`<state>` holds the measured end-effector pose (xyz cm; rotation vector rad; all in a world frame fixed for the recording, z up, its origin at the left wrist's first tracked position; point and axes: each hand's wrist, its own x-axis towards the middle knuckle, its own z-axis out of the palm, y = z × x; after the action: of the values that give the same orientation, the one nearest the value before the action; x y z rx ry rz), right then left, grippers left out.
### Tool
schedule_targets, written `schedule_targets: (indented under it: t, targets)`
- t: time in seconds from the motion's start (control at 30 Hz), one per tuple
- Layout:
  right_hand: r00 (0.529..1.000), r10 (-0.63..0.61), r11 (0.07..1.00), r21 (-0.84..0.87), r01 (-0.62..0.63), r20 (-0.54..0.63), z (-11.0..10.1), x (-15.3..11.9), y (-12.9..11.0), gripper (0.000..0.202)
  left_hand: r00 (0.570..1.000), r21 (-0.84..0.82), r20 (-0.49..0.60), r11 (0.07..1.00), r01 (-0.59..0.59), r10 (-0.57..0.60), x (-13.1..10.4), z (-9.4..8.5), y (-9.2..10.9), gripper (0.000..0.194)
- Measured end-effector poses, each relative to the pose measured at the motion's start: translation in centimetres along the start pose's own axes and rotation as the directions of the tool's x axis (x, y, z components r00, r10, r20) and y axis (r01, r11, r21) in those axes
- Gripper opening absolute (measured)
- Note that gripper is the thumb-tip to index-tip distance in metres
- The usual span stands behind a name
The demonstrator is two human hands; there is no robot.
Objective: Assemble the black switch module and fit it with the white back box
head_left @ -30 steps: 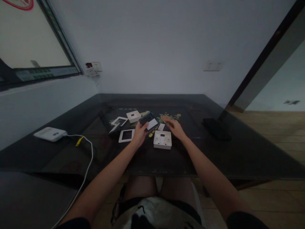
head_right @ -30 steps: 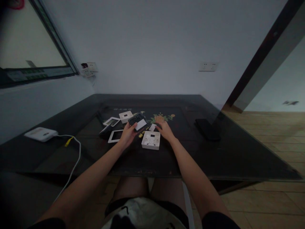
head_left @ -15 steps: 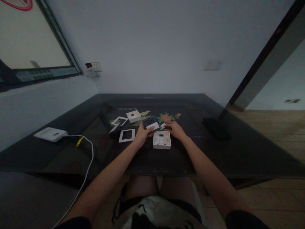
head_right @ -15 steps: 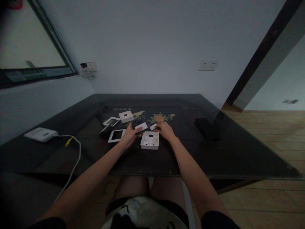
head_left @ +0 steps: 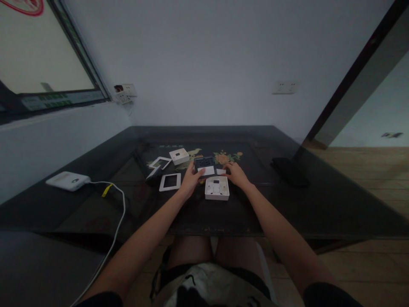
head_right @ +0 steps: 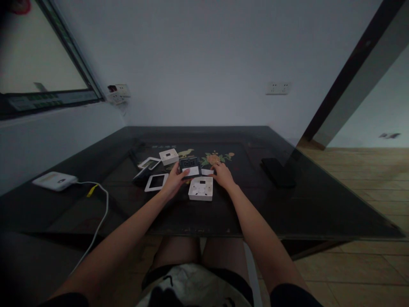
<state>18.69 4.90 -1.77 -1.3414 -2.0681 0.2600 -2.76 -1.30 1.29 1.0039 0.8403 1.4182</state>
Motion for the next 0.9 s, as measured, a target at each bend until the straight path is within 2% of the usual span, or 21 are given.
schedule_targets:
  t: [0.1,0.2,0.27,0.37,0.5,0.57,0.7,0.9]
  targets:
    - [0.987,0.142,0.969,0.214,-0.122,-0.081,-1.0,0.1,0.2,0.022,1.0,0.005,0.006,1.0,0.004,-0.004,0.0,0.0,0.0,0.052]
    - [0.97,0.212,0.93,0.329,-0.163,-0.118,-2.1,0.2,0.0,0.019,1.0,0.02,0.016,1.0,0.005,-0.006,0.0,0.1,0.1,0.056]
    - [0.953,0.255,0.847,0.513,-0.138,-0.165,-2.8,0.3,-0.6,0.023,1.0,0.024,0.024,1.0,0.002,-0.003,0.0,0.1,0.1,0.057]
    - [0.925,0.299,0.651,0.758,-0.017,-0.236,-3.5,0.1,-2.0,0.031,1.0,0.027,0.031,1.0,0.003,-0.004,0.0,0.0,0.1,0.058]
    - [0.946,0.245,0.539,0.841,0.049,-0.213,-3.4,-0.3,-4.3,0.03,0.999,0.035,0.051,0.999,-0.002,0.0,0.1,0.0,-0.1,0.058]
    - [0.96,0.204,0.529,0.846,0.057,-0.192,-3.1,-0.5,-5.1,0.028,0.997,0.041,0.078,0.999,-0.005,0.002,0.0,0.1,0.0,0.061]
    - [0.979,0.131,0.565,0.823,0.057,-0.158,-2.5,-0.8,-5.9,0.023,0.992,0.073,0.126,0.997,-0.03,0.021,-0.4,0.5,0.3,0.065]
    - [0.983,0.067,0.649,0.756,0.086,-0.169,-2.0,-1.4,-6.7,0.021,0.985,0.159,0.148,0.981,-0.113,0.09,-0.6,0.6,0.1,0.056]
